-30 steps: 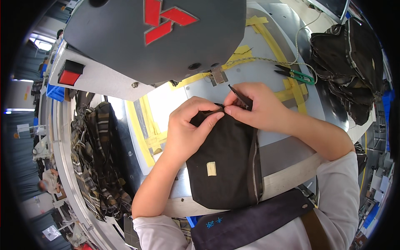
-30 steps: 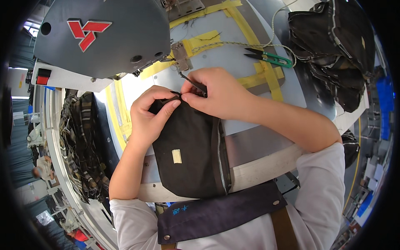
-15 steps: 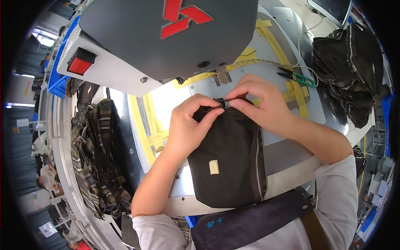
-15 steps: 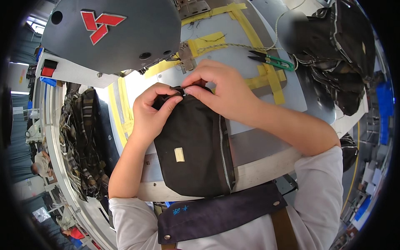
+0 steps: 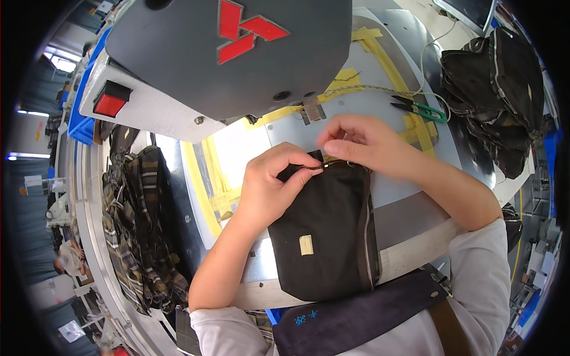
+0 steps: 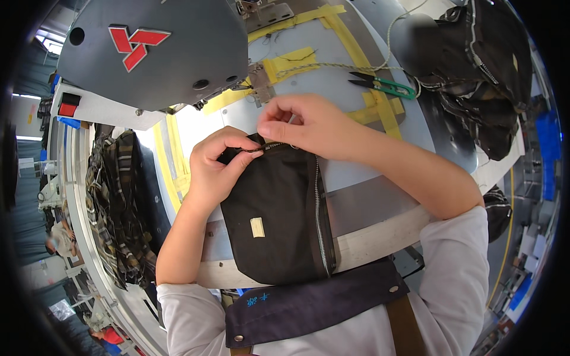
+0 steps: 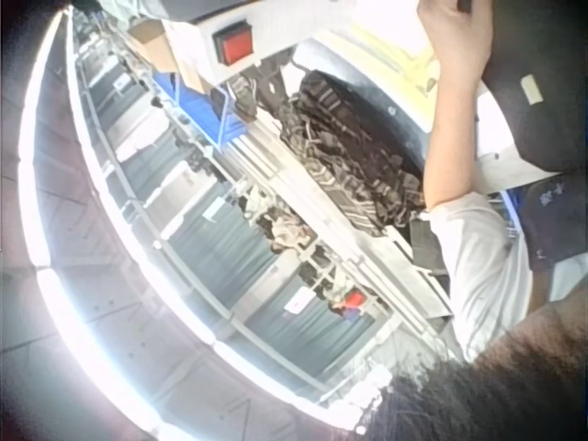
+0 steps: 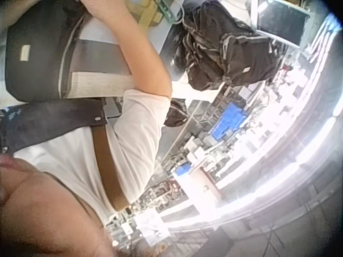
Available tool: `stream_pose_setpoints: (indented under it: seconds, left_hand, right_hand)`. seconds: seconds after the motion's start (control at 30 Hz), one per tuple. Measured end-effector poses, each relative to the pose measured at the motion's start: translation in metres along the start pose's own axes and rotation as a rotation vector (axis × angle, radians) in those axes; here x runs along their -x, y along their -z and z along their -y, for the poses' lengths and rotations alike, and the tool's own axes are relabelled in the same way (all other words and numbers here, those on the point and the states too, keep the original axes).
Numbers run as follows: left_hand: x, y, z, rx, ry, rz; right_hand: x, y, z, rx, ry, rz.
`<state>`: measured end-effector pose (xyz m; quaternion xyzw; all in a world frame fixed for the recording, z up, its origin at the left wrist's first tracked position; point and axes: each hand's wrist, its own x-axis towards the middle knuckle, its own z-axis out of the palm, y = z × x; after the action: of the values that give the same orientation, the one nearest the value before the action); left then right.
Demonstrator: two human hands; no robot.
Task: The person aligns the zipper of a black fabric bag under a sewing machine and sews the seam. They repeat this process for multiple bags, handling each one individually, cutting threads, and moving finished items aside.
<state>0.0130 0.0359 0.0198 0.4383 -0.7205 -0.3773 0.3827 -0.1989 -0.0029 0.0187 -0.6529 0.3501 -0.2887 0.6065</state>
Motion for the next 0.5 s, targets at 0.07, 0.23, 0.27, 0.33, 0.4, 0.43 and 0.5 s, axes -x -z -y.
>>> stream_pose_setpoints:
  seconds: [0.07,0.23,0.27,0.33,0.4,0.43,0.5]
  left_hand:
    - [0.001,-0.001,0.001,0.015,-0.018,-0.002]
    - [0.001,-0.003,-0.004,-0.089,0.106,-0.045]
    - [0.000,-0.002,-0.004,-0.093,0.151,-0.034]
    - [0.000,-0.002,-0.003,-0.094,0.212,-0.035]
    - [0.001,-0.002,0.000,-0.090,0.242,-0.059]
    - [0.001,-0.002,0.000,-0.073,0.244,-0.057]
    - [-0.001,0.000,-0.001,-0.038,0.246,-0.053]
  right_hand:
    - [-0.002,0.000,0.005,-0.019,-0.073,0.015]
    - [-0.006,-0.002,-0.006,-0.039,-0.170,-0.013]
    - [-0.006,-0.002,-0.010,-0.061,-0.178,-0.034]
    - [-0.005,-0.003,-0.010,-0.108,-0.168,-0.036]
    - [-0.002,-0.004,-0.005,-0.158,-0.134,0.004]
    - [0.000,-0.003,-0.006,-0.101,-0.116,0.010]
    - [0.002,-0.001,-0.009,0.014,-0.078,0.024]
